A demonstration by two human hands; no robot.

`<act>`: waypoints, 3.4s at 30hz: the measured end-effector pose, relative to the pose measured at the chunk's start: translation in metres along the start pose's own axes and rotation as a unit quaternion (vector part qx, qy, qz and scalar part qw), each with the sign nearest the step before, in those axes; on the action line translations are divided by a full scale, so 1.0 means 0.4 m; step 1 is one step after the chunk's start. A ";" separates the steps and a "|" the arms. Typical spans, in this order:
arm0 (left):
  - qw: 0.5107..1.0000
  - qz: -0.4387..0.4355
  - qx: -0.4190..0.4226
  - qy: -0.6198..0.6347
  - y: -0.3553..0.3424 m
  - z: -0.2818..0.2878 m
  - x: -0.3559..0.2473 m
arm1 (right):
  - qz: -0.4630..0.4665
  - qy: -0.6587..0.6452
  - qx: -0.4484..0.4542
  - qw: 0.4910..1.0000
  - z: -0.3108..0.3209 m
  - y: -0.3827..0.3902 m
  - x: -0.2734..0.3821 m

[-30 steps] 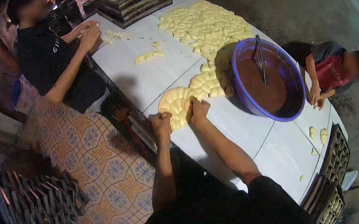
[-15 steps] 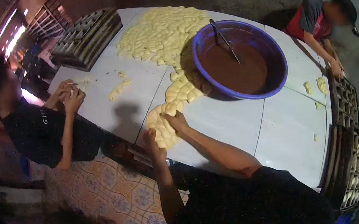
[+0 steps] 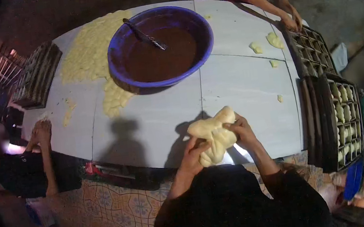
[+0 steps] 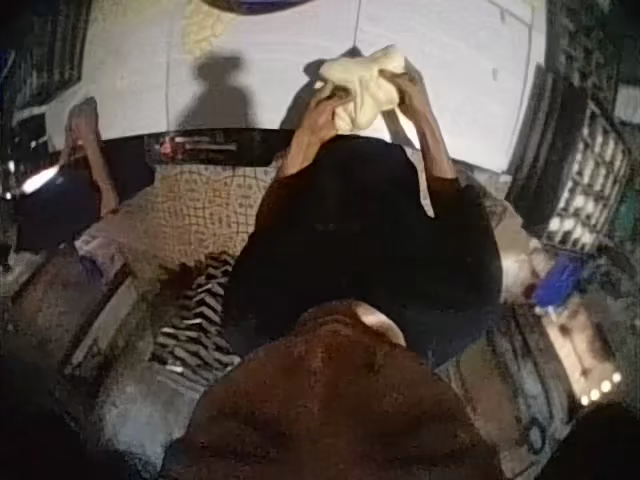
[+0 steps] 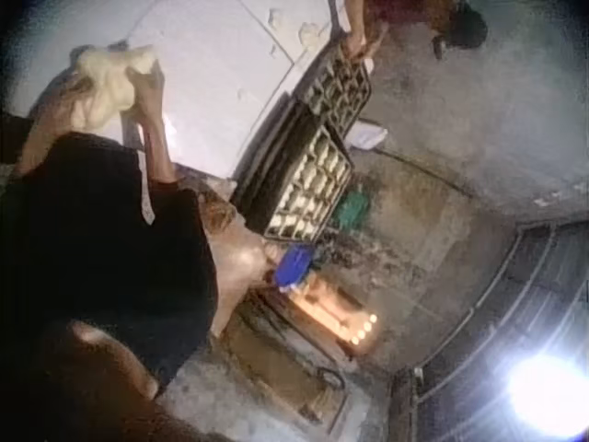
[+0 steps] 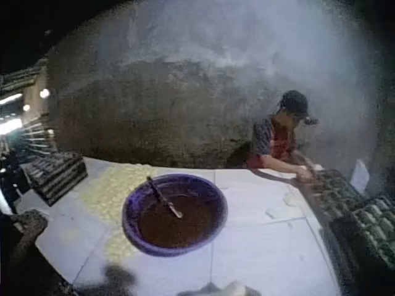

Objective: The person shapes and folds pieces of dough by hand on the table and places the dough rolls into metal baking tins.

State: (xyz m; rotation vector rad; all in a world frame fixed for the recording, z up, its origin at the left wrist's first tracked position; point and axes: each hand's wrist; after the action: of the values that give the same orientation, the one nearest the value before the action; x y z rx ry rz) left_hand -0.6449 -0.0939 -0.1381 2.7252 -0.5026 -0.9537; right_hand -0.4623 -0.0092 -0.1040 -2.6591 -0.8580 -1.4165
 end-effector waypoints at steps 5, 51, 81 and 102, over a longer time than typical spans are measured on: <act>0.913 -0.076 -0.148 -0.373 -0.257 -0.145 0.122 | 0.167 0.018 -0.198 0.966 0.276 0.077 0.060; 0.387 -0.221 -0.036 -0.894 -0.382 -0.355 0.428 | 0.097 0.411 -0.254 0.870 0.856 0.268 0.310; 0.587 -0.318 -0.109 -0.737 -0.165 -0.024 0.166 | 0.193 0.510 -0.345 0.764 0.617 0.162 0.021; 0.739 -0.259 -0.615 -0.097 -0.036 0.746 -0.650 | 0.173 0.269 -0.155 0.935 -0.649 -0.748 -0.569</act>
State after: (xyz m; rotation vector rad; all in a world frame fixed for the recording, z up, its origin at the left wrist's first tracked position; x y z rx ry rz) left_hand -1.0212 -0.0062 -0.2256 1.4969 0.7175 -1.0922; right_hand -0.9015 0.0739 -0.1975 -2.2260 -0.1172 -2.1434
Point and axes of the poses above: each hand's wrist, its own y-axis away from the middle knuckle, its own z-axis out of the back of the hand, x = y × z, and after that the axes turned 10 degrees about -y, right-handed
